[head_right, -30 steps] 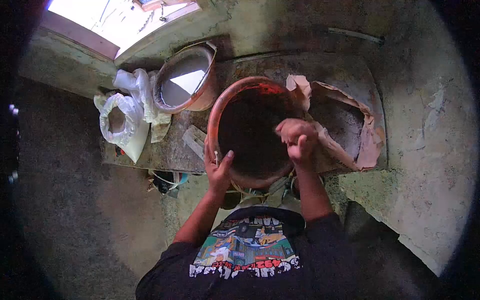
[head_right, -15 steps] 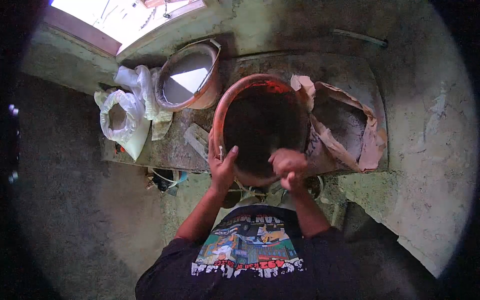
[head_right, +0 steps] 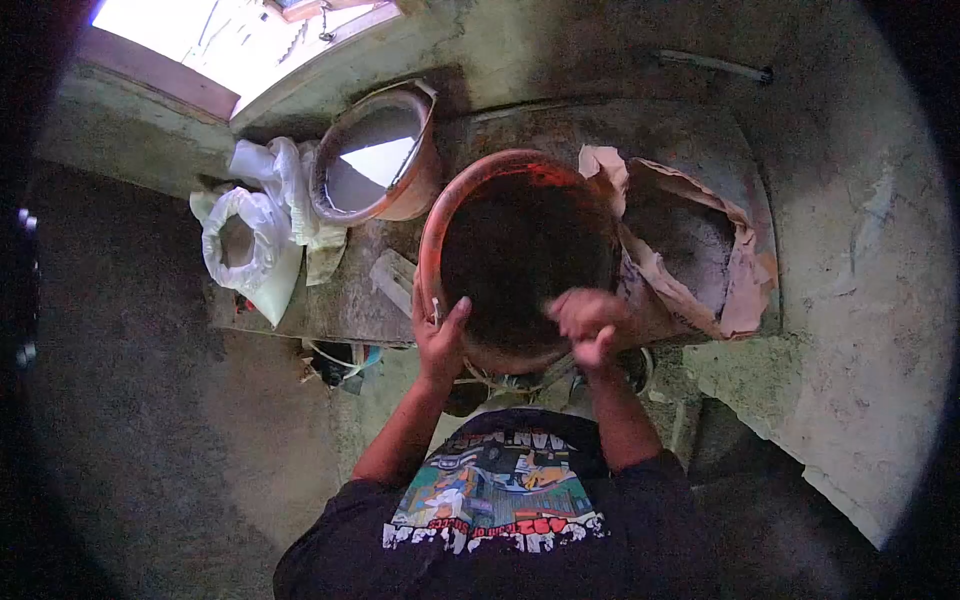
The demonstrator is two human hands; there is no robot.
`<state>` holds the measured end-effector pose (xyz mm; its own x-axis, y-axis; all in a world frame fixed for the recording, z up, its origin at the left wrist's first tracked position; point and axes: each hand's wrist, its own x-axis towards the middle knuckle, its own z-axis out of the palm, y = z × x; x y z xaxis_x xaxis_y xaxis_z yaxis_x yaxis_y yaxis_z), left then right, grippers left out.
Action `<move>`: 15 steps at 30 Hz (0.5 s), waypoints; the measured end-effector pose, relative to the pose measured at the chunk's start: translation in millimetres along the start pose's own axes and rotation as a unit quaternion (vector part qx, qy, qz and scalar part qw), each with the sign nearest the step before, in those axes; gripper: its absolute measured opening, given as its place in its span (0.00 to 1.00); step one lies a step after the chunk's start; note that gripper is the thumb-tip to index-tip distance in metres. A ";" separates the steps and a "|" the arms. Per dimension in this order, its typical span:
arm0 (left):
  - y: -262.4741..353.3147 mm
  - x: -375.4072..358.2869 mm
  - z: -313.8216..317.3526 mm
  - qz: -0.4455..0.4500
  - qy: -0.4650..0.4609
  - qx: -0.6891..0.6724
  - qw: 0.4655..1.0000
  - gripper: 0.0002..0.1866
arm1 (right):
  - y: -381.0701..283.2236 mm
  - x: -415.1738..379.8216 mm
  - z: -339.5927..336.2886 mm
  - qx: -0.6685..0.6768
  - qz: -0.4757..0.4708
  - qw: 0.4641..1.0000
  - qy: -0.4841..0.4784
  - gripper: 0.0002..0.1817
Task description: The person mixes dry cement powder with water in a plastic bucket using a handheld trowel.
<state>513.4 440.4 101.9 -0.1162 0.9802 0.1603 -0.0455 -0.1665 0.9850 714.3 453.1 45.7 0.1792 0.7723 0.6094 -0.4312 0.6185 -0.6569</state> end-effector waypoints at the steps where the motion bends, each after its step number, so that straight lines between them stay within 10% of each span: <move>1: -0.5 -0.8 -1.2 0.001 0.002 0.002 1.000 0.37 | 4.8 15.3 -5.7 0.008 -0.001 1.000 0.015 0.34; 15: 2.8 2.6 4.6 0.025 0.017 0.035 0.999 0.37 | -34.6 67.7 15.7 -0.065 -0.115 0.986 -0.100 0.37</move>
<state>517.5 443.0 105.4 -0.1496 0.9666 0.2081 0.0308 -0.2058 0.9781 727.5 481.7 116.7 0.0746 0.5734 0.8159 -0.2795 0.7974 -0.5348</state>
